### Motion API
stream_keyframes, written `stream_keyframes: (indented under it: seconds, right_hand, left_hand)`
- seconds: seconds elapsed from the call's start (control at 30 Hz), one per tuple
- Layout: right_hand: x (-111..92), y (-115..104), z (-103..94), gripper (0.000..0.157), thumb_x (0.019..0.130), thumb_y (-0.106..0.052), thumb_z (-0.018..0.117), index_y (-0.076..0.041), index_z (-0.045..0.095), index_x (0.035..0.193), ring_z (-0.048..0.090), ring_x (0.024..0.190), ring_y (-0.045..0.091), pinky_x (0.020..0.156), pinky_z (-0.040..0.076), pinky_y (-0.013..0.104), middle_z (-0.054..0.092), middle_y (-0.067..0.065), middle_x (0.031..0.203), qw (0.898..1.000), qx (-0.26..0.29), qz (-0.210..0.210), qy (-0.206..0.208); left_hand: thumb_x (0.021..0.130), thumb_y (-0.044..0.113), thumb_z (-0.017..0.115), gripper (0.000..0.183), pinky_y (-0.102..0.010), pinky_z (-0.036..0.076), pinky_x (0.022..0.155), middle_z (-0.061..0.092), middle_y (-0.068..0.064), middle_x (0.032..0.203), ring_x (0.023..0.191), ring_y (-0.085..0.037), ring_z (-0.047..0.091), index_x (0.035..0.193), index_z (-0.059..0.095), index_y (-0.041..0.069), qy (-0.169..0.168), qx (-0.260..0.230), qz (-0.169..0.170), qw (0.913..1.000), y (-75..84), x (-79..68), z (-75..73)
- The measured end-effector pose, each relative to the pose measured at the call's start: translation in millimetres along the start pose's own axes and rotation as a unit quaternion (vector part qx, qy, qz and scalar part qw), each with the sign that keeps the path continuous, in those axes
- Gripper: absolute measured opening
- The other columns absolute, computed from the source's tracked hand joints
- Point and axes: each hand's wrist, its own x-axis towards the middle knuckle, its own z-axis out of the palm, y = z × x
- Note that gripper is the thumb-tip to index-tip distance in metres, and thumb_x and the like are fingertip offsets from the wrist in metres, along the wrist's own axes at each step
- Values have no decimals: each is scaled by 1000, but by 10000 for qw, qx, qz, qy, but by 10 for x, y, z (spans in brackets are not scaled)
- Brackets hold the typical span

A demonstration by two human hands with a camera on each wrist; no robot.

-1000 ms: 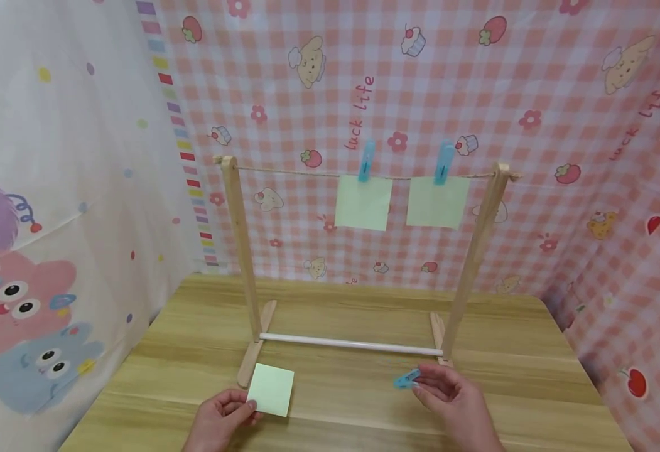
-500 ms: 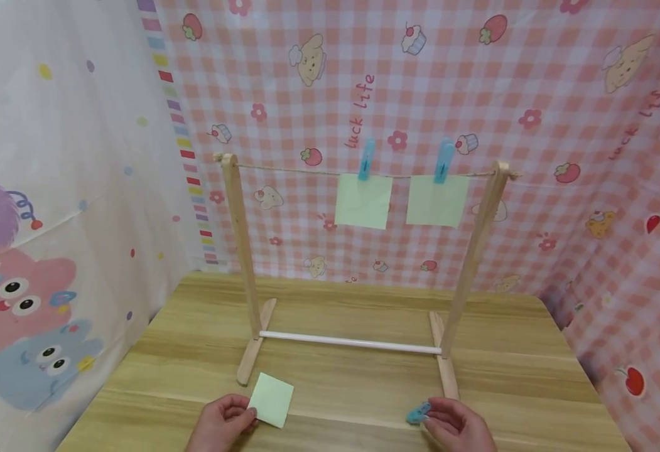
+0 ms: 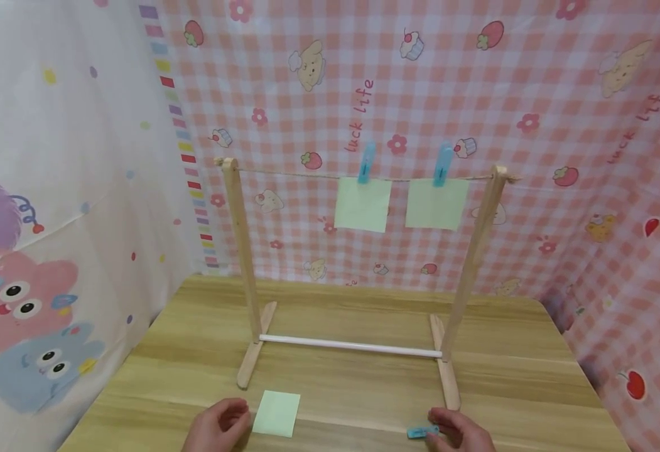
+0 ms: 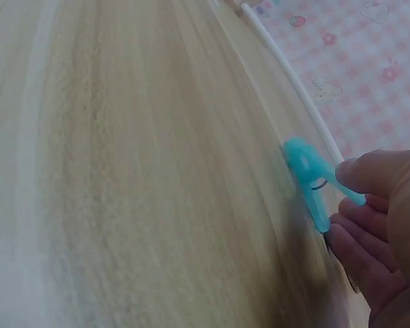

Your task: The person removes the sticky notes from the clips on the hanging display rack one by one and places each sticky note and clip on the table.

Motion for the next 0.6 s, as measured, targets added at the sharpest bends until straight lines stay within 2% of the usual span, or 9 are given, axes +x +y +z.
stream_keyframes:
  seconds: [0.2, 0.23, 0.3, 0.37, 0.43, 0.53, 0.6]
  right_hand:
    - [20, -44, -39, 42, 89, -2, 84, 9, 71, 128, 81, 103, 23, 83, 65, 27, 79, 22, 121, 9999, -101, 66, 16]
    - [25, -58, -55, 41, 90, -2, 83, 9, 71, 127, 81, 102, 23, 83, 65, 27, 79, 22, 121, 9999, -149, 31, 32]
    - [28, -100, -95, 38, 92, -2, 82, 8, 72, 127, 80, 100, 16, 82, 64, 24, 79, 21, 121, 9998, -203, -19, 71]
    - [16, -140, -120, 33, 93, -3, 82, 7, 75, 124, 79, 96, 11, 81, 63, 20, 80, 20, 119, 9983, -267, -436, 291]
    - [-2, -194, -140, 29, 93, -4, 82, 3, 78, 120, 75, 92, 0, 79, 61, 15, 81, 18, 116, 9928, -395, -974, 580]
    - [-16, -314, -175, 25, 91, -3, 84, -2, 80, 116, 73, 92, -6, 75, 59, 12, 82, 16, 112, 9757, -609, -1839, 1025]
    - [-11, -441, -240, 26, 93, -5, 83, -5, 80, 119, 68, 95, -14, 74, 58, 11, 82, 14, 114, 9730, -674, -1965, 1009]
  left_hand:
    - [93, 6, 81, 21, -19, 62, 79, 81, -11, 105, 90, -8, 74, 112, 77, -2, 298, -515, 198, 9980, 83, -1, 12]
    - [93, 5, 81, 20, -19, 62, 79, 81, -11, 105, 91, -8, 75, 112, 77, -1, 388, -563, 330, 9971, 104, 8, 17]
    - [94, 3, 81, 17, -20, 62, 78, 81, -9, 104, 90, -4, 73, 110, 79, 2, 646, -655, 709, 9932, 157, 40, 30]
    - [92, 0, 82, 15, -22, 63, 79, 82, -7, 101, 89, -1, 73, 106, 80, 5, 920, -642, 1207, 9863, 212, 93, 46]
    - [91, 0, 83, 16, -25, 63, 79, 82, -4, 99, 89, 0, 72, 104, 80, 10, 1085, -639, 1558, 9797, 284, 155, 49]
    - [92, 2, 83, 18, -28, 63, 80, 82, 2, 101, 93, 0, 72, 105, 81, 15, 1077, -587, 1807, 9759, 435, 256, 36]
    - [93, 4, 83, 19, -29, 64, 82, 82, 5, 103, 95, -3, 74, 106, 81, 16, 1028, -567, 2033, 9721, 556, 334, 20]
